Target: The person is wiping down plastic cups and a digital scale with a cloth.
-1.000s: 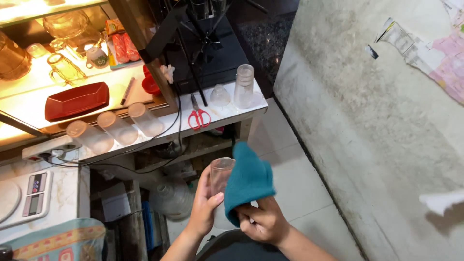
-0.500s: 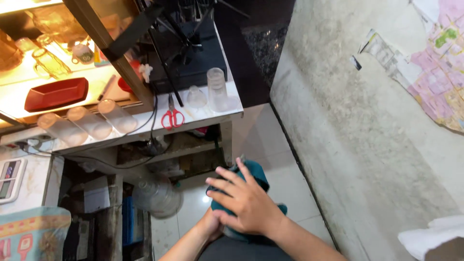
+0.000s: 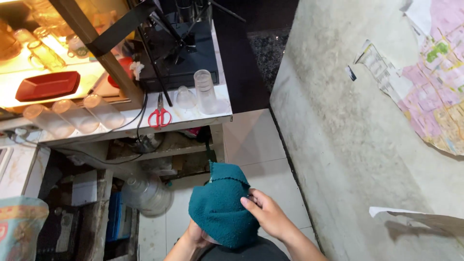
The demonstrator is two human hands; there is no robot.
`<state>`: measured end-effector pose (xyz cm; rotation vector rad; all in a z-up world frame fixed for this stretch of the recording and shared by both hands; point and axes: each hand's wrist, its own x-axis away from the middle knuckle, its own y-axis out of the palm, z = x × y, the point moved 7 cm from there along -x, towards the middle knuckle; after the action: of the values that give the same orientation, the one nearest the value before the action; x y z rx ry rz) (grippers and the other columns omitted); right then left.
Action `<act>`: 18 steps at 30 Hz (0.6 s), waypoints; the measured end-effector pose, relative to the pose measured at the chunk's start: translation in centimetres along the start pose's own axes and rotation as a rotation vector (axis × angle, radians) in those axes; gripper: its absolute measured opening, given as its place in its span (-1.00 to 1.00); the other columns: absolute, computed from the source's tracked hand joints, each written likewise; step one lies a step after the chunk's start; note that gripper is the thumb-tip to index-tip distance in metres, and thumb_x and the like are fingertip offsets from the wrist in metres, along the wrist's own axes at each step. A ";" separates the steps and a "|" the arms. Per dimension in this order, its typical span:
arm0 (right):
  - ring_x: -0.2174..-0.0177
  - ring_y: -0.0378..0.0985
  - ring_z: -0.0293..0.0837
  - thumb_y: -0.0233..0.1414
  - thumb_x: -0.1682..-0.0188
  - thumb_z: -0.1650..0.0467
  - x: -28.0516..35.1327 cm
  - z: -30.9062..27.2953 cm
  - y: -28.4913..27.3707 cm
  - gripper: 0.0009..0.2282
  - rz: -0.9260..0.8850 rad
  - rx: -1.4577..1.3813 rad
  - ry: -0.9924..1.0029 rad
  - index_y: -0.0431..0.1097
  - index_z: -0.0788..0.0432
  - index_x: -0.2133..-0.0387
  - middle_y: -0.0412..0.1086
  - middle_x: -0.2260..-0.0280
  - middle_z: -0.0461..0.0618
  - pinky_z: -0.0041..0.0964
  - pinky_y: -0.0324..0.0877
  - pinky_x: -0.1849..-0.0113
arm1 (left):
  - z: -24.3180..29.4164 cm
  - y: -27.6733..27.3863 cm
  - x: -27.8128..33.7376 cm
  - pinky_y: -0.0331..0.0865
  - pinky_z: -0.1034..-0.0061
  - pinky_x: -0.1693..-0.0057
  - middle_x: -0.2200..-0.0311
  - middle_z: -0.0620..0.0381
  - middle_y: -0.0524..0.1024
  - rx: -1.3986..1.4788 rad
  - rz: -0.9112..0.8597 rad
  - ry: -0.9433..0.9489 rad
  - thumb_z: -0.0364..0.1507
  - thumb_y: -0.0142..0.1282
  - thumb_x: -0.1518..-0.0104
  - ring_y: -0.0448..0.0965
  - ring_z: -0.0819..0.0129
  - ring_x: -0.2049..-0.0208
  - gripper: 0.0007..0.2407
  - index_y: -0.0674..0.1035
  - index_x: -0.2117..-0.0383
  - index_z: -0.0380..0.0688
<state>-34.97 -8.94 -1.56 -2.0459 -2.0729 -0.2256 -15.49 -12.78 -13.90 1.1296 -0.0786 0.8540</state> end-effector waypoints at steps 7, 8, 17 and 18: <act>0.25 0.57 -0.27 0.14 0.01 0.29 0.3 -7.6 -2.2 -0.70 0.052 -0.091 -0.222 0.50 0.29 0.16 0.57 0.29 -0.04 -0.31 0.49 0.16 | -2.4 -1.4 -0.4 0.51 0.26 -0.14 -0.18 -0.07 0.49 -0.152 0.033 -0.074 -0.14 0.03 -0.20 0.59 0.19 -0.08 -0.44 0.36 -0.29 -0.17; 0.25 0.57 -0.27 0.14 0.01 0.29 0.1 -8.8 -1.9 -0.70 0.051 -0.093 -0.221 0.50 0.29 0.16 0.57 0.29 -0.04 -0.31 0.49 0.16 | -2.4 -1.6 -0.3 0.51 0.26 -0.14 -0.18 -0.07 0.49 -0.153 0.036 -0.076 -0.14 0.03 -0.20 0.59 0.19 -0.08 -0.44 0.36 -0.29 -0.17; -0.07 0.36 0.09 0.09 0.02 0.24 1.6 -10.5 2.3 -0.47 0.375 0.345 -0.519 0.24 0.25 -0.18 0.23 -0.11 0.24 -0.07 0.34 -0.07 | 3.6 5.6 3.8 0.40 0.19 -0.24 -0.26 -0.01 0.38 -0.122 0.051 0.385 -0.15 0.00 -0.17 0.47 0.17 -0.20 -0.40 0.21 -0.35 -0.07; -0.17 0.21 0.15 0.02 -0.04 0.21 1.7 -8.4 4.5 -0.43 0.201 0.252 -0.465 0.07 0.24 -0.25 0.08 -0.21 0.27 -0.03 0.23 -0.13 | 4.7 7.6 4.9 0.33 0.24 -0.29 -0.31 0.10 0.31 -0.185 0.064 0.451 -0.14 -0.03 -0.18 0.40 0.25 -0.25 -0.40 0.17 -0.36 -0.03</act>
<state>-30.06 -9.41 6.81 -2.2775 -1.9729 0.5653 -15.25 -12.71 -3.67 0.7454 0.1774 1.1172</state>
